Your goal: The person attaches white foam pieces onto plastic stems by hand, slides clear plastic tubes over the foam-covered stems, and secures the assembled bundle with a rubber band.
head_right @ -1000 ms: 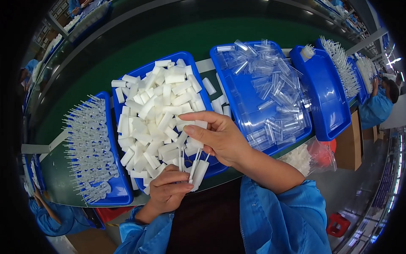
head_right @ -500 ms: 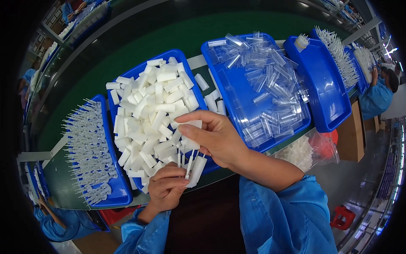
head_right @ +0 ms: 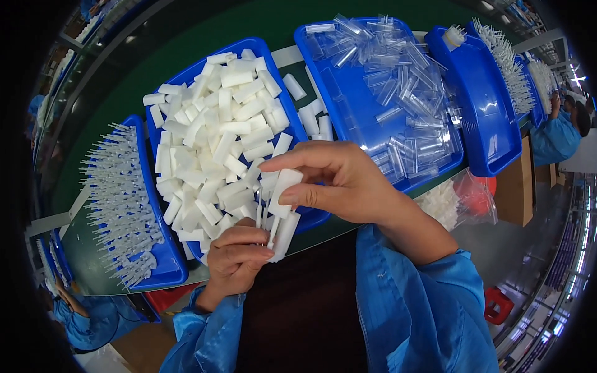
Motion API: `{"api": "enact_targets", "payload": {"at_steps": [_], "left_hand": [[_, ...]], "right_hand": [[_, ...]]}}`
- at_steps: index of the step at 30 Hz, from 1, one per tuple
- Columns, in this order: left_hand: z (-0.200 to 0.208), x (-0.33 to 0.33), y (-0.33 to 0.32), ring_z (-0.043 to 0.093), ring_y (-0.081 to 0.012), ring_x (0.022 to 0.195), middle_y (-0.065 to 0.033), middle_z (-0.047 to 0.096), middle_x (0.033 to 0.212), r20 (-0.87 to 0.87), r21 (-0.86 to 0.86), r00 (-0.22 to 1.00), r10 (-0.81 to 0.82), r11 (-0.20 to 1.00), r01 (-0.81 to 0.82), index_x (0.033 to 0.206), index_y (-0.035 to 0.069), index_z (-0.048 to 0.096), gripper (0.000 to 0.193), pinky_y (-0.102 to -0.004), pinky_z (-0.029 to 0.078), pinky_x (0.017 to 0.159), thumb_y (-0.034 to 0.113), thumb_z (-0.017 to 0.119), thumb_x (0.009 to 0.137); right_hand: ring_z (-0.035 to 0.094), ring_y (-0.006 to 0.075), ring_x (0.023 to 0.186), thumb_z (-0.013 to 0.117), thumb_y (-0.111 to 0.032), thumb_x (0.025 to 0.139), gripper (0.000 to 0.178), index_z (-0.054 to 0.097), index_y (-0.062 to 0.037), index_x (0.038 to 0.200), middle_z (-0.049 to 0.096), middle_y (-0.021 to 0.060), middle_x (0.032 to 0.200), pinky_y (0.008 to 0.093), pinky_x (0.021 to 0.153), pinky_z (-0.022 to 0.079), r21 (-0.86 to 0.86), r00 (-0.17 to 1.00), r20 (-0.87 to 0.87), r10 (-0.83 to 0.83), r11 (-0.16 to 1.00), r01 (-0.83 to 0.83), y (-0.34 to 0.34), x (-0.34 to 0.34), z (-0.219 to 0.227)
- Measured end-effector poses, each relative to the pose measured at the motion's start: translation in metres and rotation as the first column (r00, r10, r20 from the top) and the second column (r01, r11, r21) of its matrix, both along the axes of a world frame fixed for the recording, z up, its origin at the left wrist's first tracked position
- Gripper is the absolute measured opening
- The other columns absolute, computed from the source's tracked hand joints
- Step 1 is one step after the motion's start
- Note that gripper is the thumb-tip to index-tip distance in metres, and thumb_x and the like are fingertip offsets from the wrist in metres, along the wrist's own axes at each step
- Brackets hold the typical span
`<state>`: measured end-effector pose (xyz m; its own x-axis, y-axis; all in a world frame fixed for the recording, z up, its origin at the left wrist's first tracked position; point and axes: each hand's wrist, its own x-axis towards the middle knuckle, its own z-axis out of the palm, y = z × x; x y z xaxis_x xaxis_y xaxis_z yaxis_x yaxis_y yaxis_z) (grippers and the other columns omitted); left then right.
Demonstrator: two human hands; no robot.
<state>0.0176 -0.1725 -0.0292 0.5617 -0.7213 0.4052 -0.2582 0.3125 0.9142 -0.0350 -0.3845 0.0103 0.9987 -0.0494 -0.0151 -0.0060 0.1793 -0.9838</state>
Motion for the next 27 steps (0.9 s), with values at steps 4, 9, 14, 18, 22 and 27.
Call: {"api": "enact_targets", "payload": {"at_steps": [4, 9, 14, 18, 22, 27], "left_hand": [[-0.001, 0.003, 0.004, 0.058, -0.0220, 0.074, -0.0091, 0.062, 0.096, 0.003, -0.029, 0.998, -0.060, 0.998, 0.060, 0.093, 0.006, 0.068, 0.019, -0.0304, 0.046, 0.065, 0.001, 0.069, 0.074], [-0.001, 0.001, 0.010, 0.058, -0.0222, 0.075, -0.0105, 0.062, 0.097, -0.115, -0.060, 0.984, -0.136, 0.990, 0.130, 0.094, 0.006, 0.069, 0.018, -0.0315, 0.046, 0.067, 0.003, 0.069, 0.075], [-0.001, 0.004, 0.010, 0.058, -0.0225, 0.075, -0.0123, 0.061, 0.097, -0.167, -0.130, 0.961, -0.222, 0.971, 0.201, 0.094, 0.004, 0.068, 0.016, -0.0317, 0.046, 0.066, 0.004, 0.066, 0.078], [0.001, 0.004, 0.012, 0.058, -0.0215, 0.076, -0.0130, 0.061, 0.097, -0.184, -0.060, 0.964, -0.190, 0.981, 0.182, 0.093, 0.003, 0.068, 0.014, -0.0307, 0.046, 0.065, 0.003, 0.066, 0.079], [0.006, 0.002, 0.010, 0.058, -0.0218, 0.079, -0.0134, 0.060, 0.098, -0.123, -0.038, 0.982, -0.143, 0.990, 0.139, 0.094, 0.003, 0.067, 0.015, -0.0306, 0.047, 0.068, 0.001, 0.065, 0.079], [0.001, -0.003, 0.013, 0.055, -0.0180, 0.094, -0.0154, 0.052, 0.111, -0.262, -0.023, 0.962, -0.082, 0.997, 0.079, 0.102, 0.003, 0.058, 0.026, -0.0282, 0.045, 0.079, 0.002, 0.068, 0.078]], "right_hand": [[0.065, 0.0155, 0.081, 0.072, 0.000, 0.072, 0.029, 0.064, 0.0015, 0.100, 0.065, 0.0099, 0.087, 0.0236, 0.070, 0.052, -0.097, 0.992, 0.125, 0.013, 0.995, 0.000, -0.006, -0.008, -0.001], [0.065, 0.0206, 0.077, 0.083, -0.002, 0.056, 0.033, 0.065, 0.0019, 0.084, 0.066, 0.0155, 0.082, 0.0270, 0.067, 0.050, 0.051, 0.999, 0.009, 0.053, 0.997, -0.053, -0.009, -0.007, -0.002], [0.066, 0.0224, 0.078, 0.083, -0.002, 0.057, 0.030, 0.066, 0.0020, 0.082, 0.067, 0.0162, 0.081, 0.0289, 0.068, 0.052, 0.080, 0.997, 0.046, 0.056, 0.995, -0.059, -0.003, -0.011, -0.001], [0.066, 0.0228, 0.080, 0.080, 0.000, 0.060, 0.028, 0.066, 0.0032, 0.084, 0.067, 0.0157, 0.085, 0.0298, 0.070, 0.053, -0.231, 0.982, 0.129, 0.135, 0.968, -0.103, 0.004, -0.015, -0.002], [0.066, 0.0194, 0.082, 0.077, 0.001, 0.066, 0.027, 0.067, 0.0021, 0.090, 0.067, 0.0136, 0.091, 0.0283, 0.074, 0.052, 0.116, 0.989, -0.038, 0.140, 0.984, -0.135, 0.005, -0.016, 0.002], [0.065, 0.0161, 0.084, 0.075, -0.001, 0.069, 0.024, 0.067, 0.0009, 0.092, 0.067, 0.0110, 0.092, 0.0264, 0.076, 0.052, 0.101, 0.983, -0.172, 0.069, 0.994, -0.052, 0.002, -0.022, 0.008]]}}
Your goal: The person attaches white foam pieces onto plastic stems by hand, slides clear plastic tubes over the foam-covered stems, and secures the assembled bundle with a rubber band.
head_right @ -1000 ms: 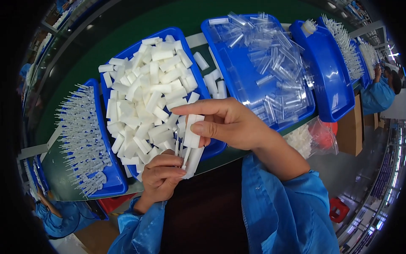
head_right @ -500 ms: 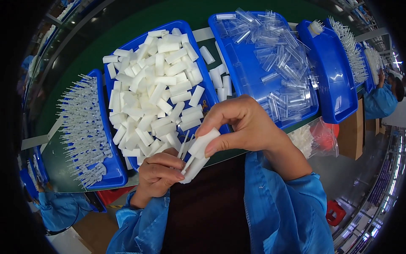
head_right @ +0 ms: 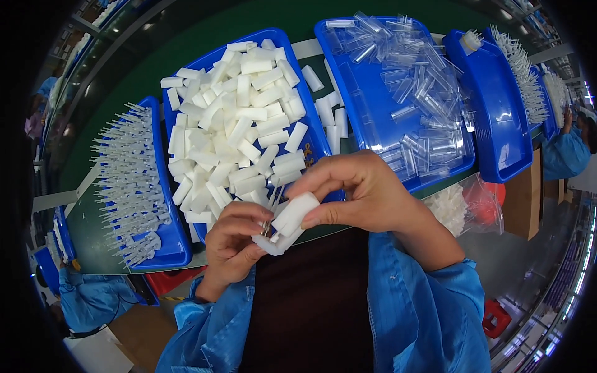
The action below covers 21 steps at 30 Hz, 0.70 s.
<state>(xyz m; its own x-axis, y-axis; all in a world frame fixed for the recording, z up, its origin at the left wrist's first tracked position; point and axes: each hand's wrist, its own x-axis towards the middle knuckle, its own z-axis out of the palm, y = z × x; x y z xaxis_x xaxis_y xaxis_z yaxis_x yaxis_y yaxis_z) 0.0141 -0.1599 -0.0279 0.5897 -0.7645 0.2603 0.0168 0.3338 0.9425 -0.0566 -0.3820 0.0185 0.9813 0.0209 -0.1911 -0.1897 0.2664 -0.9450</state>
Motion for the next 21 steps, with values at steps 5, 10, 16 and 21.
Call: {"api": "enact_targets", "payload": {"at_steps": [5, 10, 16, 21], "left_hand": [[0.000, -0.003, -0.001, 0.051, -0.0162, 0.095, -0.0145, 0.043, 0.116, -0.273, -0.036, 0.962, -0.012, 0.999, 0.003, 0.100, 0.002, 0.057, 0.024, -0.0288, 0.043, 0.084, 0.004, 0.068, 0.079], [-0.005, -0.004, 0.001, 0.049, -0.0172, 0.096, -0.0138, 0.043, 0.113, -0.262, -0.064, 0.963, -0.060, 0.997, 0.045, 0.099, 0.002, 0.057, 0.023, -0.0299, 0.041, 0.086, 0.006, 0.068, 0.079], [-0.011, -0.006, 0.008, 0.050, -0.0207, 0.101, -0.0166, 0.050, 0.110, -0.337, -0.101, 0.927, -0.163, 0.985, 0.137, 0.096, 0.003, 0.058, 0.021, -0.0317, 0.040, 0.087, 0.002, 0.068, 0.078], [-0.009, -0.002, 0.015, 0.047, -0.0303, 0.109, -0.0180, 0.055, 0.112, -0.339, -0.171, 0.910, -0.240, 0.967, 0.191, 0.095, 0.008, 0.059, 0.021, -0.0405, 0.037, 0.090, 0.003, 0.068, 0.077]], "right_hand": [[0.066, 0.0160, 0.084, 0.076, -0.002, 0.069, 0.020, 0.068, 0.0003, 0.087, 0.068, 0.0113, 0.088, 0.0263, 0.074, 0.052, -0.175, 0.962, 0.260, 0.090, 0.984, -0.044, 0.005, 0.001, -0.012], [0.066, 0.0191, 0.081, 0.077, 0.000, 0.066, 0.019, 0.067, 0.0003, 0.082, 0.068, 0.0133, 0.084, 0.0280, 0.071, 0.052, -0.134, 0.971, 0.232, 0.061, 0.990, -0.030, 0.021, 0.001, -0.010], [0.066, 0.0225, 0.080, 0.080, -0.002, 0.063, 0.024, 0.065, 0.0013, 0.082, 0.068, 0.0142, 0.083, 0.0294, 0.070, 0.052, -0.144, 0.974, 0.212, 0.077, 0.988, -0.046, 0.026, -0.008, -0.008], [0.065, 0.0214, 0.084, 0.081, -0.015, 0.063, 0.037, 0.066, 0.0010, 0.093, 0.066, 0.0151, 0.093, 0.0303, 0.073, 0.052, -0.307, 0.898, 0.384, 0.213, 0.947, -0.094, 0.007, 0.011, 0.012]]}}
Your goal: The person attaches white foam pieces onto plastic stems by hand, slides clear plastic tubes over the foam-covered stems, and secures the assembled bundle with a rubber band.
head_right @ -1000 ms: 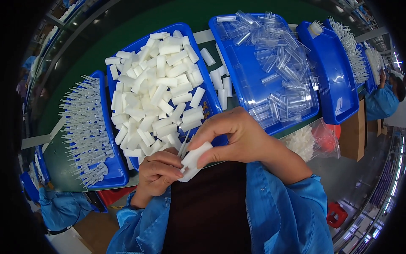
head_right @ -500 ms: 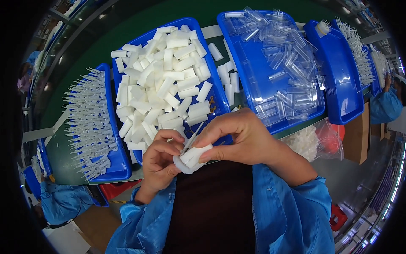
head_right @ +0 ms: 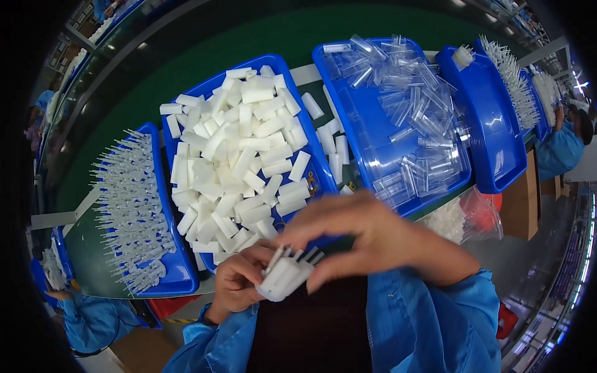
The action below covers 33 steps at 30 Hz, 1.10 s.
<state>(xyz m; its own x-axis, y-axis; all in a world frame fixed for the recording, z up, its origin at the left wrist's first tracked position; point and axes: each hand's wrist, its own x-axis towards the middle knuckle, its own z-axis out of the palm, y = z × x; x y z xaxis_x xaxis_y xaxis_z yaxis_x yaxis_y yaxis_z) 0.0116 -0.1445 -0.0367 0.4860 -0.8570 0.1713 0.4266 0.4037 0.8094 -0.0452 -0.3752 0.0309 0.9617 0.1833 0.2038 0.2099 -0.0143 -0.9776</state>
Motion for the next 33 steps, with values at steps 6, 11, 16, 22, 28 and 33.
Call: {"api": "enact_targets", "payload": {"at_steps": [6, 11, 16, 22, 28, 33], "left_hand": [[-0.003, 0.012, 0.004, 0.048, -0.0357, 0.108, -0.0111, 0.064, 0.092, 0.164, -0.031, 0.975, 0.153, 0.988, -0.150, 0.094, 0.009, 0.060, 0.022, -0.0430, 0.037, 0.085, 0.008, 0.071, 0.075], [-0.002, 0.008, 0.010, 0.051, -0.0329, 0.103, -0.0073, 0.064, 0.083, 0.168, -0.018, 0.926, 0.338, 0.940, -0.340, 0.094, 0.007, 0.063, 0.023, -0.0405, 0.038, 0.082, 0.013, 0.074, 0.074], [-0.002, 0.006, 0.010, 0.050, -0.0313, 0.100, -0.0076, 0.063, 0.084, 0.242, -0.007, 0.883, 0.401, 0.911, -0.412, 0.094, 0.006, 0.062, 0.021, -0.0420, 0.038, 0.084, 0.014, 0.072, 0.077], [-0.001, 0.007, 0.001, 0.049, -0.0295, 0.095, -0.0092, 0.062, 0.088, 0.392, 0.002, 0.830, 0.397, 0.902, -0.432, 0.096, 0.005, 0.064, 0.018, -0.0429, 0.038, 0.086, 0.012, 0.068, 0.079], [0.005, 0.009, -0.007, 0.050, -0.0287, 0.093, -0.0084, 0.063, 0.090, 0.553, -0.005, 0.768, 0.323, 0.923, -0.384, 0.093, 0.006, 0.066, 0.015, -0.0416, 0.038, 0.085, 0.012, 0.067, 0.079], [0.006, 0.007, -0.012, 0.047, -0.0272, 0.095, -0.0039, 0.063, 0.091, 0.600, -0.016, 0.745, 0.292, 0.935, -0.353, 0.094, 0.010, 0.068, 0.017, -0.0378, 0.039, 0.081, 0.013, 0.069, 0.077]], "right_hand": [[0.057, 0.0182, 0.090, 0.069, -0.011, 0.067, 0.023, 0.065, -0.0082, 0.090, 0.064, 0.0035, 0.091, 0.0329, 0.077, 0.044, -0.828, 0.948, 0.316, 0.041, 0.500, 0.254, -0.026, 0.050, -0.025], [0.053, 0.0162, 0.086, 0.060, -0.009, 0.067, 0.012, 0.063, -0.0092, 0.079, 0.059, 0.0019, 0.080, 0.0295, 0.073, 0.040, -0.939, 0.945, 0.265, 0.191, 0.274, 0.208, -0.022, 0.065, -0.042], [0.052, 0.0185, 0.085, 0.061, -0.008, 0.065, 0.014, 0.061, -0.0074, 0.078, 0.056, 0.0042, 0.080, 0.0304, 0.074, 0.039, -0.942, 0.930, 0.288, 0.229, 0.244, 0.232, -0.022, 0.068, -0.048], [0.055, 0.0215, 0.088, 0.064, -0.003, 0.064, 0.019, 0.064, -0.0062, 0.083, 0.057, 0.0065, 0.085, 0.0330, 0.074, 0.043, -0.858, 0.909, 0.407, 0.088, 0.377, 0.348, -0.024, 0.059, -0.036], [0.056, 0.0164, 0.071, 0.058, -0.002, 0.082, 0.017, 0.063, -0.0011, 0.099, 0.057, 0.0064, 0.084, 0.0267, 0.058, 0.044, -0.505, 0.958, 0.240, -0.156, 0.823, 0.260, -0.022, 0.031, -0.013], [0.054, 0.0064, 0.071, 0.059, -0.005, 0.085, 0.021, 0.061, -0.0002, 0.106, 0.061, 0.0041, 0.085, 0.0201, 0.058, 0.044, 0.057, 0.941, -0.246, -0.233, 0.966, 0.254, -0.020, 0.012, -0.015]]}}
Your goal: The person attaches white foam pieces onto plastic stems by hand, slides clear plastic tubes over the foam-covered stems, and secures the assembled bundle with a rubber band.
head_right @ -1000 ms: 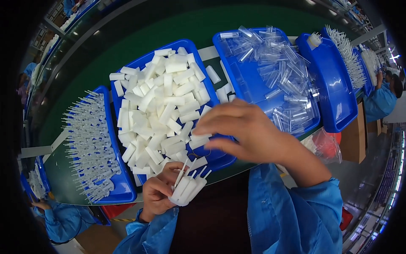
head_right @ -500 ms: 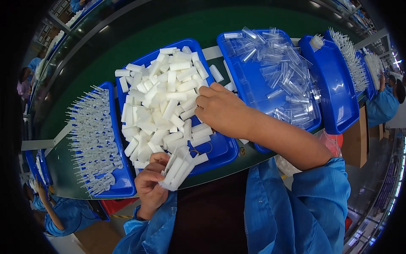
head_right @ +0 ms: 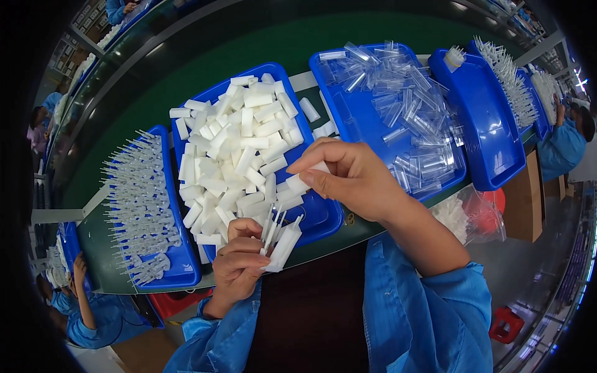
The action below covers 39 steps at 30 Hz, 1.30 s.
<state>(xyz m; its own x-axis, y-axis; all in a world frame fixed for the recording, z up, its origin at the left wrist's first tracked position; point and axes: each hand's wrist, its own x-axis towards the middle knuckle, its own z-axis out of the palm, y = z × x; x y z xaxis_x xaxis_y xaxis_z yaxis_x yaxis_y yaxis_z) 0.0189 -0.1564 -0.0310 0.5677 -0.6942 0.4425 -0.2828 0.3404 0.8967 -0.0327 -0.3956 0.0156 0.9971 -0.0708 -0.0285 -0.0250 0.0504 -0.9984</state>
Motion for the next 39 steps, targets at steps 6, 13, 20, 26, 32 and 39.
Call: {"api": "enact_targets", "payload": {"at_steps": [6, 13, 20, 26, 32, 39], "left_hand": [[0.001, -0.003, -0.002, 0.045, -0.0261, 0.097, -0.0008, 0.063, 0.093, 0.064, 0.048, 0.998, -0.021, 0.999, 0.018, 0.094, 0.014, 0.069, 0.018, -0.0348, 0.039, 0.078, 0.014, 0.069, 0.076], [0.001, -0.003, -0.004, 0.045, -0.0255, 0.094, -0.0007, 0.062, 0.091, 0.069, 0.067, 0.998, -0.001, 0.998, -0.003, 0.094, 0.013, 0.069, 0.017, -0.0354, 0.038, 0.080, 0.014, 0.069, 0.076], [0.003, -0.003, -0.007, 0.046, -0.0245, 0.091, -0.0013, 0.062, 0.091, 0.059, 0.120, 0.997, -0.049, 0.992, 0.042, 0.093, 0.013, 0.070, 0.017, -0.0349, 0.038, 0.082, 0.013, 0.067, 0.077], [0.001, 0.007, -0.006, 0.046, -0.0249, 0.091, -0.0011, 0.062, 0.091, 0.090, 0.125, 0.995, -0.043, 0.992, 0.032, 0.093, 0.014, 0.070, 0.017, -0.0348, 0.038, 0.081, 0.012, 0.067, 0.076], [0.001, 0.002, -0.003, 0.046, -0.0258, 0.090, -0.0026, 0.061, 0.090, 0.061, 0.120, 0.996, -0.072, 0.991, 0.064, 0.092, 0.011, 0.070, 0.014, -0.0353, 0.039, 0.080, 0.012, 0.067, 0.078], [-0.007, -0.008, -0.003, 0.049, -0.0245, 0.100, -0.0137, 0.048, 0.112, -0.358, -0.045, 0.934, 0.011, 0.999, -0.029, 0.104, 0.005, 0.056, 0.032, -0.0355, 0.041, 0.087, 0.015, 0.071, 0.078]], "right_hand": [[0.053, 0.0050, 0.067, 0.061, -0.007, 0.086, 0.024, 0.060, 0.0012, 0.108, 0.063, 0.0065, 0.086, 0.0177, 0.058, 0.043, 0.426, 0.992, -0.125, 0.004, 0.903, 0.050, 0.007, -0.001, -0.009], [0.053, 0.0067, 0.067, 0.058, -0.005, 0.087, 0.028, 0.058, 0.0012, 0.114, 0.063, 0.0078, 0.088, 0.0180, 0.059, 0.043, 0.550, 0.977, -0.187, 0.106, 0.835, 0.015, 0.003, 0.000, -0.013], [0.060, 0.0094, 0.077, 0.060, 0.000, 0.084, 0.030, 0.057, 0.0023, 0.114, 0.064, 0.0082, 0.091, 0.0209, 0.068, 0.049, 0.192, 0.968, -0.147, 0.205, 0.966, -0.175, 0.004, 0.000, 0.005], [0.064, 0.0137, 0.083, 0.072, 0.000, 0.074, 0.024, 0.062, 0.0024, 0.095, 0.066, 0.0110, 0.091, 0.0243, 0.076, 0.051, 0.167, 0.995, 0.014, 0.094, 0.981, -0.095, 0.001, -0.001, -0.006], [0.065, 0.0135, 0.081, 0.075, 0.000, 0.070, 0.021, 0.065, 0.0021, 0.088, 0.066, 0.0098, 0.087, 0.0248, 0.074, 0.051, 0.198, 0.970, 0.001, 0.242, 0.951, -0.238, 0.006, -0.002, -0.016], [0.065, 0.0137, 0.082, 0.077, -0.003, 0.069, 0.022, 0.066, 0.0013, 0.088, 0.067, 0.0095, 0.087, 0.0245, 0.074, 0.051, 0.239, 0.965, 0.033, 0.260, 0.936, -0.260, 0.024, -0.006, -0.016]]}}
